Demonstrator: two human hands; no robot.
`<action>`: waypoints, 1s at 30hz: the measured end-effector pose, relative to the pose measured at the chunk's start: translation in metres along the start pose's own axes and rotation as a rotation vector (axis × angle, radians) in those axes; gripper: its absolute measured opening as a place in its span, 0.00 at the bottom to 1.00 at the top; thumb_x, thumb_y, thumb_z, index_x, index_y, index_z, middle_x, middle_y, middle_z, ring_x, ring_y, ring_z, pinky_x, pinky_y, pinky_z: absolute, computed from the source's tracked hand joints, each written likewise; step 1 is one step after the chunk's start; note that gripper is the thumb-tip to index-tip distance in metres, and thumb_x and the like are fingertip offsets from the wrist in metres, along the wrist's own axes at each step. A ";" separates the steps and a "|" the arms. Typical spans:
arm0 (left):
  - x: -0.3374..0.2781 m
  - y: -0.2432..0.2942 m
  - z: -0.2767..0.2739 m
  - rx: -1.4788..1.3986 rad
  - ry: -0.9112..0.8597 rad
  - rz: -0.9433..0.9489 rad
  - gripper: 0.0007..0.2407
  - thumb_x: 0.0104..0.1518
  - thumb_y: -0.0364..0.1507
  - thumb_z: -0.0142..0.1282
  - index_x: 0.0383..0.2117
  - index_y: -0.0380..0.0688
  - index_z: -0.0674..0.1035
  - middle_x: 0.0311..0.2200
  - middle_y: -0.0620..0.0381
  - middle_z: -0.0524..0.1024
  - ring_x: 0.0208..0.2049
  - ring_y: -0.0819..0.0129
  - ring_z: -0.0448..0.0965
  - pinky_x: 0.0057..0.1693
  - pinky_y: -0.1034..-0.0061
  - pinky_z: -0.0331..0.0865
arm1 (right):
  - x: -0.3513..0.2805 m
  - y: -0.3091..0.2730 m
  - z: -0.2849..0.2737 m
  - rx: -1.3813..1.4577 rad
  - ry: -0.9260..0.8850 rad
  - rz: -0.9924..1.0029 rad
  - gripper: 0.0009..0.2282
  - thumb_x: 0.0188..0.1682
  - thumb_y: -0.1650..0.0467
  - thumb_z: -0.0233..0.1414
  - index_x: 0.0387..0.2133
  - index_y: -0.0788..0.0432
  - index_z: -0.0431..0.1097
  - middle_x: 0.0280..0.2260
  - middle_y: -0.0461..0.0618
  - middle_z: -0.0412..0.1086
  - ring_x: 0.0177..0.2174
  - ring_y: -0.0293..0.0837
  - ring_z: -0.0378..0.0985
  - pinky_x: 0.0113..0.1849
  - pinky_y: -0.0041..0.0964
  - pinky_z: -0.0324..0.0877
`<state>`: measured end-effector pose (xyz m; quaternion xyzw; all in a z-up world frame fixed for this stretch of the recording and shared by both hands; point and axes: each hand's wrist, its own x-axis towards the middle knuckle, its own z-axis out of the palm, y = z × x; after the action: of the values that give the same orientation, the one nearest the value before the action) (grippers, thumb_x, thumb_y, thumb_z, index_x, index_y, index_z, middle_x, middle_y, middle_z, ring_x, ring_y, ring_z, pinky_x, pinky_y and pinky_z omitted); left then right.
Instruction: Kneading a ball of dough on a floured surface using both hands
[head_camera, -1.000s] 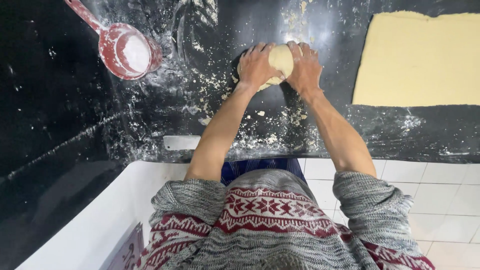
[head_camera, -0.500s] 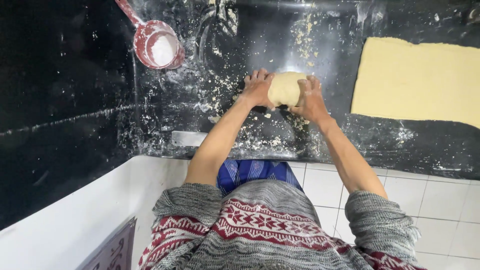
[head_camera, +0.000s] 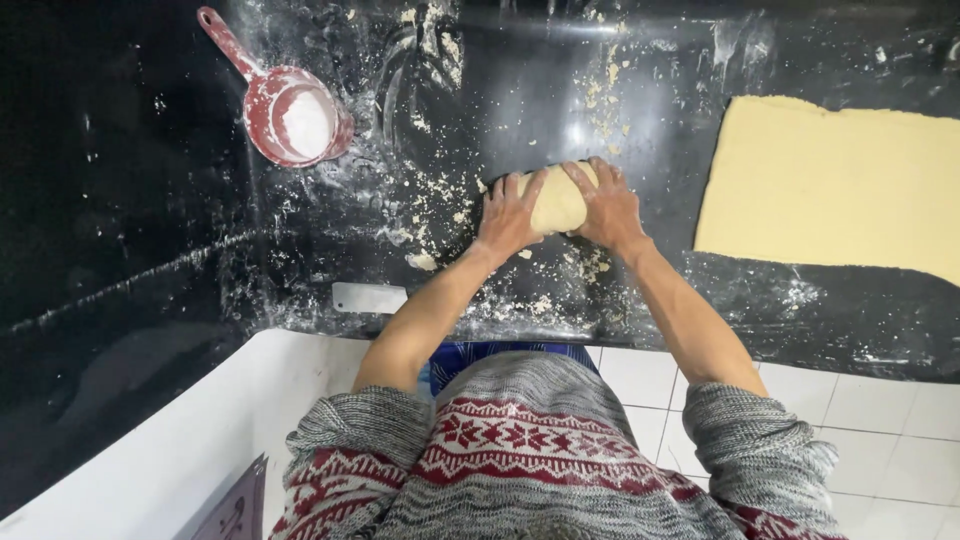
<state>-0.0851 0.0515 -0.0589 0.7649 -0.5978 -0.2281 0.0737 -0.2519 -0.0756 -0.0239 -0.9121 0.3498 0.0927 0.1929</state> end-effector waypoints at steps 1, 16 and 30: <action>0.003 0.000 -0.005 0.003 -0.008 -0.007 0.50 0.36 0.38 0.78 0.69 0.55 0.55 0.56 0.42 0.60 0.59 0.39 0.64 0.56 0.35 0.70 | 0.006 0.003 -0.001 0.008 -0.007 -0.003 0.55 0.18 0.60 0.73 0.67 0.34 0.53 0.60 0.55 0.57 0.55 0.66 0.64 0.45 0.69 0.76; 0.044 -0.012 -0.025 -0.120 -0.146 -0.102 0.45 0.38 0.43 0.75 0.66 0.61 0.58 0.56 0.45 0.61 0.57 0.39 0.69 0.52 0.39 0.73 | 0.047 0.009 -0.024 0.080 -0.184 0.121 0.51 0.22 0.62 0.72 0.66 0.31 0.54 0.55 0.51 0.62 0.50 0.69 0.72 0.45 0.70 0.74; -0.016 -0.015 -0.064 -0.532 -0.165 -0.046 0.35 0.47 0.36 0.69 0.65 0.60 0.66 0.59 0.38 0.67 0.62 0.39 0.69 0.64 0.49 0.62 | 0.002 -0.059 -0.092 0.277 -0.570 0.486 0.41 0.38 0.53 0.64 0.64 0.55 0.58 0.56 0.73 0.63 0.49 0.72 0.73 0.28 0.57 0.82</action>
<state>-0.0473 0.0604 -0.0041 0.7110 -0.5032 -0.4403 0.2179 -0.2076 -0.0746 0.0764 -0.7056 0.4971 0.3371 0.3761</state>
